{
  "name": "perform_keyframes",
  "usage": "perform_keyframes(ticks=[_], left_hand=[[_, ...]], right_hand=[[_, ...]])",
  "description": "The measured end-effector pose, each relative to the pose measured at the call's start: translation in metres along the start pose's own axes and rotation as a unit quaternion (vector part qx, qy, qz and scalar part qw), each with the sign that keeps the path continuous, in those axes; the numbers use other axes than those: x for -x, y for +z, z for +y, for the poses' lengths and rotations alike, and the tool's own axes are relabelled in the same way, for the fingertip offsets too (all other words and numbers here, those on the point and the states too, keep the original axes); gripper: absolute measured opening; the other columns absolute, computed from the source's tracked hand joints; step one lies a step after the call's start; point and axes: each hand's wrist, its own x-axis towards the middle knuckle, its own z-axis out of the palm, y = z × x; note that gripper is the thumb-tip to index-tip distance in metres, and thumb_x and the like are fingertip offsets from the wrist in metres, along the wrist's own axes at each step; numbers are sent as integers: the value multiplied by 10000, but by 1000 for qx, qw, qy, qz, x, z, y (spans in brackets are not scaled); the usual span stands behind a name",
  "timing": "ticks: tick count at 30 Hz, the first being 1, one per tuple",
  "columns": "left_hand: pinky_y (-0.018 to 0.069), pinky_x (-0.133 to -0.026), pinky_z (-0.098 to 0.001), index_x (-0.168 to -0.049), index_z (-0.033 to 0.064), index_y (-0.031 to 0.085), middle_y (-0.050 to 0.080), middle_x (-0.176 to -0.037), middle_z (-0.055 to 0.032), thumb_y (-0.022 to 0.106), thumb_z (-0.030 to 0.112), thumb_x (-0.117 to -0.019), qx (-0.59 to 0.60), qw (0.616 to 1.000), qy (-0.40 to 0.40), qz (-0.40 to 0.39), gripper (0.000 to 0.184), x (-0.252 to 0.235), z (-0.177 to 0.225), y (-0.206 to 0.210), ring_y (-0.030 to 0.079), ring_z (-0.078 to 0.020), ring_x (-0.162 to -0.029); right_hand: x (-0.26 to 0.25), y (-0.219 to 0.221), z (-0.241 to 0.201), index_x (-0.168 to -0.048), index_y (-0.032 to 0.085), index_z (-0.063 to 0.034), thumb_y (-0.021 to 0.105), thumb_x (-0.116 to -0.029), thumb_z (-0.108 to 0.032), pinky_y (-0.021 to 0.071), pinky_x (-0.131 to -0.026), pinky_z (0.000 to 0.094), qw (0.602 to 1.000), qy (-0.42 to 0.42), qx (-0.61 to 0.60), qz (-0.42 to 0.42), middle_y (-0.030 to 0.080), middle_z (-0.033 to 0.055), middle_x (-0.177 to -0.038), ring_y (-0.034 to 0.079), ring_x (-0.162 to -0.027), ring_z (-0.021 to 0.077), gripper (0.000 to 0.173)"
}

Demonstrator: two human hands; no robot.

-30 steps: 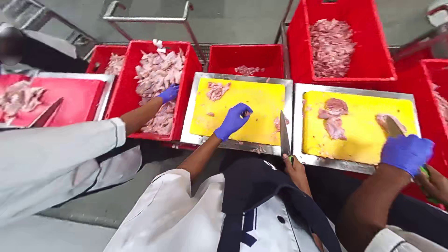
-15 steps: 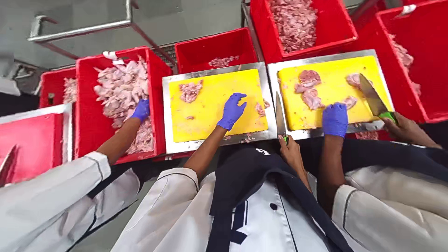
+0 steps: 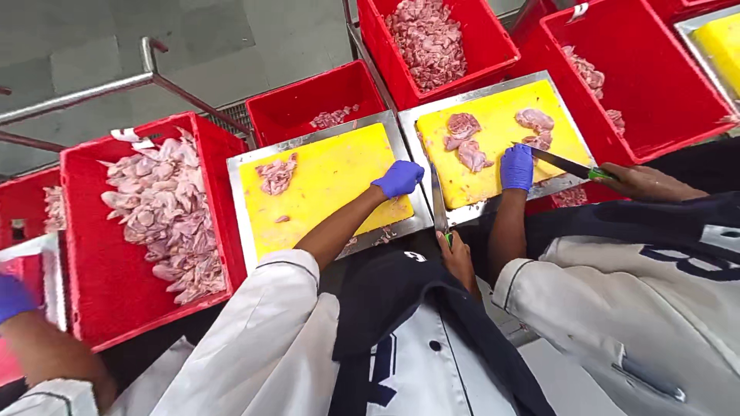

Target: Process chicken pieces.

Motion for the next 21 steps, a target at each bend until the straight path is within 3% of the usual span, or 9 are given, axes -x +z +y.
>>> perform_keyframes(ticks=[3, 6, 8, 11, 14, 17, 19, 21], left_hand=[[517, -918, -586, -1088, 89, 730, 705, -1119, -150, 629, 131, -881, 39, 997, -5, 73, 234, 31, -17, 2, 648, -363, -1125], [492, -1024, -549, -1184, 93, 706, 662, -1262, -162, 613, 237, -954, 49, 996, 12, 80, 286, 66, -29, 40, 588, -375, -1243], [514, -995, -554, -1149, 78, 714, 668, -1236, -183, 628, 154, -935, 63, 992, 46, 102, 242, 87, -27, 62, 598, -400, -1220], [539, -953, -549, -1116, 64, 722, 675, -1203, -188, 644, 60, -913, 100, 987, 24, 127, 217, 120, -29, 75, 615, -401, -1192], [528, -1011, -463, -1069, 33, 729, 692, -1164, -174, 649, 31, -903, 184, 948, -55, 255, 184, 171, -45, 72, 641, -329, -1161], [566, -966, -456, -1064, 20, 739, 705, -1152, -177, 650, 35, -896, 175, 859, -211, 432, 191, 239, -71, 66, 681, -297, -1103], [556, -971, -508, -1128, 39, 731, 696, -1197, -178, 648, 86, -918, 136, 809, -343, 458, 230, 277, -99, 66, 672, -324, -1127], [507, -1037, -547, -1196, 75, 721, 674, -1258, -188, 693, 209, -921, 130, 797, -410, 425, 307, 298, -127, 75, 625, -365, -1213]], right_hand=[[-2, 1, 1, -1121, 618, 47, 515, -1073, -447, 527, -691, 523, 1000, -2, -11, 12, 621, 176, -756, 641, -707, 320, 507], [-5, 6, 1, -1109, 619, 45, 509, -1077, -441, 528, -691, 512, 1000, -13, -9, 1, 617, 166, -752, 634, -696, 307, 499], [-9, 8, -4, -1112, 615, 40, 500, -1077, -454, 526, -703, 526, 1000, -20, 10, -17, 615, 170, -761, 635, -707, 317, 509], [-14, 11, -17, -1133, 612, 59, 480, -1086, -444, 527, -716, 545, 997, -48, 39, -49, 626, 188, -773, 646, -719, 334, 523], [-18, 18, -30, -1137, 610, 80, 486, -1089, -421, 539, -719, 561, 991, -85, 70, -74, 642, 209, -777, 661, -715, 352, 518], [-19, 28, -42, -1148, 605, 87, 493, -1082, -421, 535, -728, 577, 983, -121, 97, -99, 645, 220, -786, 664, -728, 368, 525], [-20, 37, -49, -1126, 611, 83, 503, -1079, -413, 525, -710, 563, 978, -138, 104, -116, 629, 206, -763, 650, -713, 356, 510], [-20, 46, -55, -1123, 627, 77, 510, -1074, -425, 539, -726, 567, 973, -145, 118, -135, 648, 210, -771, 670, -729, 361, 518]])
